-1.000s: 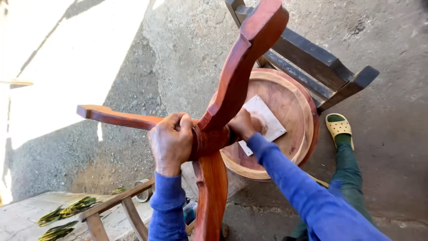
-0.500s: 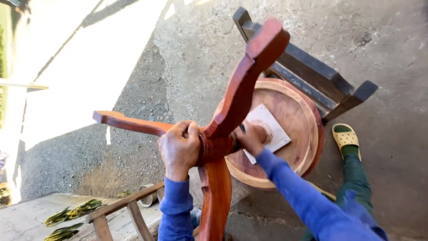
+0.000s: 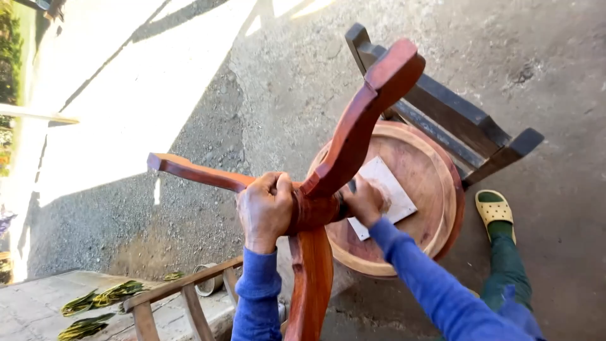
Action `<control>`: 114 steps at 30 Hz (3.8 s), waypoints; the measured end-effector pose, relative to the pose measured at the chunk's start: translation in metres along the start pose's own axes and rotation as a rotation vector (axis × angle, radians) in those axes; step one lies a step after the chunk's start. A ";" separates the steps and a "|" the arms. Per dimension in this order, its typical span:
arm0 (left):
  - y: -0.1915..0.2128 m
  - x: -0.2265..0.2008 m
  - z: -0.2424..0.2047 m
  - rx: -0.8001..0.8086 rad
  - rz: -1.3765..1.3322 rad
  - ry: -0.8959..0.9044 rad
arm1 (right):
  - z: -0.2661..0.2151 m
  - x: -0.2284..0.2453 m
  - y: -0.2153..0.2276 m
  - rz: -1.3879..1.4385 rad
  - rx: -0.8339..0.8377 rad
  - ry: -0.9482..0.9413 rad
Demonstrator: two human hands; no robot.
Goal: Sanding the base and legs of a wooden table using a piece of sandpaper.
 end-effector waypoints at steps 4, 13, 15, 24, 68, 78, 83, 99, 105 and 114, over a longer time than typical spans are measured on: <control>0.003 0.007 -0.003 -0.024 -0.031 -0.072 | 0.005 -0.011 -0.022 0.020 -0.003 -0.047; -0.001 0.003 0.022 0.299 -0.285 -0.190 | 0.018 -0.042 -0.021 -0.043 -0.019 -0.084; -0.009 0.007 0.028 0.409 -0.070 -0.119 | -0.017 -0.052 0.002 0.002 -0.080 -0.153; -0.004 0.015 -0.014 -0.058 -0.254 -0.115 | -0.094 0.206 0.222 -0.089 -0.386 0.952; 0.038 0.004 -0.299 -0.735 -0.894 -0.467 | 0.025 0.198 0.217 -0.853 -0.391 1.187; 0.044 -0.005 -0.297 -0.770 -0.840 -0.270 | 0.045 0.227 0.324 -0.101 0.152 0.831; 0.011 0.002 -0.316 -0.836 -0.793 -0.058 | 0.103 0.207 0.324 -0.344 -0.005 1.114; 0.057 -0.024 -0.278 -0.978 -0.627 0.074 | 0.145 0.242 0.287 -0.372 0.062 1.037; 0.054 -0.032 -0.263 -1.071 -0.476 0.201 | 0.162 0.251 0.285 -0.309 0.087 1.240; -0.004 -0.040 -0.298 -1.635 -0.590 0.256 | 0.115 0.255 0.320 -0.150 0.202 1.569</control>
Point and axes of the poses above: each hand's wrist, its own z-axis towards the middle knuckle, its own y-axis out of the back of the hand, x = y × z, the point moved 4 cm from there along z, towards the middle knuckle, and after that the axes turned 12 degrees about -z, right-handed, at the moved point
